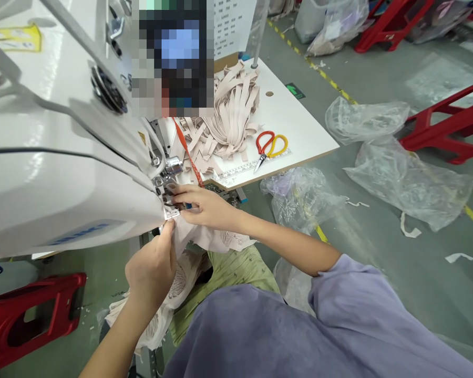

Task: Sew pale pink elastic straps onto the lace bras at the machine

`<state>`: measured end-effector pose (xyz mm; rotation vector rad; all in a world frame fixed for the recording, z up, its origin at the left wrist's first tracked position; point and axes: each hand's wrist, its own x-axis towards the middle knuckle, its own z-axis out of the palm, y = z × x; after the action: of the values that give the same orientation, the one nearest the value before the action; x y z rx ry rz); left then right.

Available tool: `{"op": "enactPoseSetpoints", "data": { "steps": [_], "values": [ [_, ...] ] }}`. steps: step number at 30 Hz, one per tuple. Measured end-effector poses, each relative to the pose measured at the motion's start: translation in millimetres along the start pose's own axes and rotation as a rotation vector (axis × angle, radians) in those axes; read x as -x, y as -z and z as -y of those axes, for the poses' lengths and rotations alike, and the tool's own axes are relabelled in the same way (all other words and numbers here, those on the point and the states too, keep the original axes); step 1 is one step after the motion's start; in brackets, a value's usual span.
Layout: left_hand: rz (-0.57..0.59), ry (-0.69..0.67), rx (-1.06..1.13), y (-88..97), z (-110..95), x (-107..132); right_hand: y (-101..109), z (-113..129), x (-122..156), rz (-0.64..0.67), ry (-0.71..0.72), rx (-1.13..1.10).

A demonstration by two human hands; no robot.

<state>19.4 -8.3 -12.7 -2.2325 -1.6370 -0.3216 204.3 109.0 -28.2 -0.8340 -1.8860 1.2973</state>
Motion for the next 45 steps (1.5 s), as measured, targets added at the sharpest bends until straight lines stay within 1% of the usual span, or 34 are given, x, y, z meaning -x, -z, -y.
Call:
{"op": "enactPoseSetpoints", "data": {
  "steps": [3, 7, 10, 12, 14, 16, 18, 19, 20, 22, 23, 24, 25, 26, 29, 32, 34, 35, 36, 37, 38, 39, 40, 41, 42, 43, 44, 45],
  "values": [
    [-0.011, -0.007, 0.019, 0.2, -1.0, -0.7, 1.8, -2.4, 0.3, 0.006, 0.009, 0.003],
    [0.005, 0.058, -0.014, -0.7, 3.3, 2.8, -2.7, -0.9, -1.9, 0.01, 0.088, 0.025],
    [0.037, 0.096, 0.094, -4.6, 5.6, 6.7, -5.1, -3.9, 0.6, 0.025, 0.057, 0.014],
    [0.052, 0.139, 0.239, -7.1, 4.6, 8.9, -5.5, -8.9, 5.6, -0.01, 0.035, 0.033],
    [0.078, 0.247, 0.414, -6.9, 2.1, 10.7, -6.2, -13.7, 13.4, -0.083, 0.017, 0.087],
    [0.102, 0.442, 0.602, -3.2, -0.6, 12.6, -7.9, -14.7, 24.4, -0.112, -0.026, 0.151],
    [0.145, 0.64, 0.783, 2.1, -2.0, 14.9, -11.4, -10.1, 39.2, -0.074, -0.093, 0.186],
    [0.192, 0.691, 0.882, 4.4, -2.1, 16.2, -13.9, -5.8, 48.0, -0.042, -0.123, 0.183],
    [0.262, 0.698, 0.999, 6.0, -1.9, 17.7, -17.2, -0.7, 57.2, -0.011, -0.145, 0.164],
    [0.422, 0.646, 1.278, 6.6, -0.8, 22.0, -26.4, 10.1, 75.5, 0.04, -0.157, 0.088],
    [0.473, 0.633, 1.416, 6.0, 0.0, 25.3, -32.4, 14.7, 83.5, 0.064, -0.154, 0.042],
    [0.489, 0.653, 1.53, 5.5, 0.9, 29.7, -39.4, 18.2, 90.1, 0.082, -0.147, -0.001],
    [0.478, 0.7, 1.605, 5.5, 2.2, 35.5, -47.2, 20.4, 94.9, 0.093, -0.144, -0.041],
    [0.45, 0.763, 1.634, 6.7, 4.2, 42.6, -55.8, 21.3, 97.7, 0.1, -0.148, -0.075],
    [0.34, 0.932, 1.567, 18.3, 14.0, 70.2, -85.3, 17.5, 93.6, 0.149, -0.174, -0.16],
    [0.254, 1.05, 1.479, 35.9, 27.4, 97.4, -117.5, 10.4, 75.1, 0.239, -0.119, -0.286],
    [0.236, 1.094, 1.435, 43.3, 35.7, 108.9, -137.2, 5.5, 60.8, 0.301, -0.106, -0.461],
    [0.243, 1.1, 1.411, 44.2, 39.2, 112.1, -145.6, 2.5, 54.8, 0.325, -0.148, -0.578],
    [0.27, 1.087, 1.387, 42.9, 42.2, 114.0, -152.8, -1.2, 50.1, 0.334, -0.23, -0.694],
    [0.313, 1.048, 1.357, 39.3, 44.3, 115.0, -158.5, -5.8, 47.2, 0.317, -0.337, -0.79],
    [0.348, 0.996, 1.303, 33.5, 45.5, 115.6, -162.9, -11.2, 46.4, 0.267, -0.446, -0.853],
    [0.352, 0.951, 1.217, 25.7, 45.3, 116.3, -165.8, -17.2, 47.6, 0.183, -0.529, -0.875],
    [0.315, 0.93, 1.106, 16.2, 43.5, 117.4, -167.4, -23.6, 50.7, 0.083, -0.574, -0.853],
    [0.257, 0.937, 0.998, 5.5, 39.8, 118.9, -167.9, -30.1, 55.6, -0.015, -0.574, -0.795],
    [0.201, 0.962, 0.918, -6.1, 34.1, 120.8, -167.7, -36.4, 61.9, -0.094, -0.535, -0.711],
    [0.168, 0.992, 0.884, -17.9, 26.5, 122.8, -166.9, -42.3, 69.1, -0.146, -0.471, -0.606],
    [0.17, 1.012, 0.902, -29.3, 17.5, 124.6, -165.8, -47.9, 77.0, -0.165, -0.395, -0.484],
    [0.207, 1.012, 0.961, -39.9, 7.5, 126.0, -164.5, -52.9, 85.1, -0.151, -0.312, -0.353]
  ]
}}
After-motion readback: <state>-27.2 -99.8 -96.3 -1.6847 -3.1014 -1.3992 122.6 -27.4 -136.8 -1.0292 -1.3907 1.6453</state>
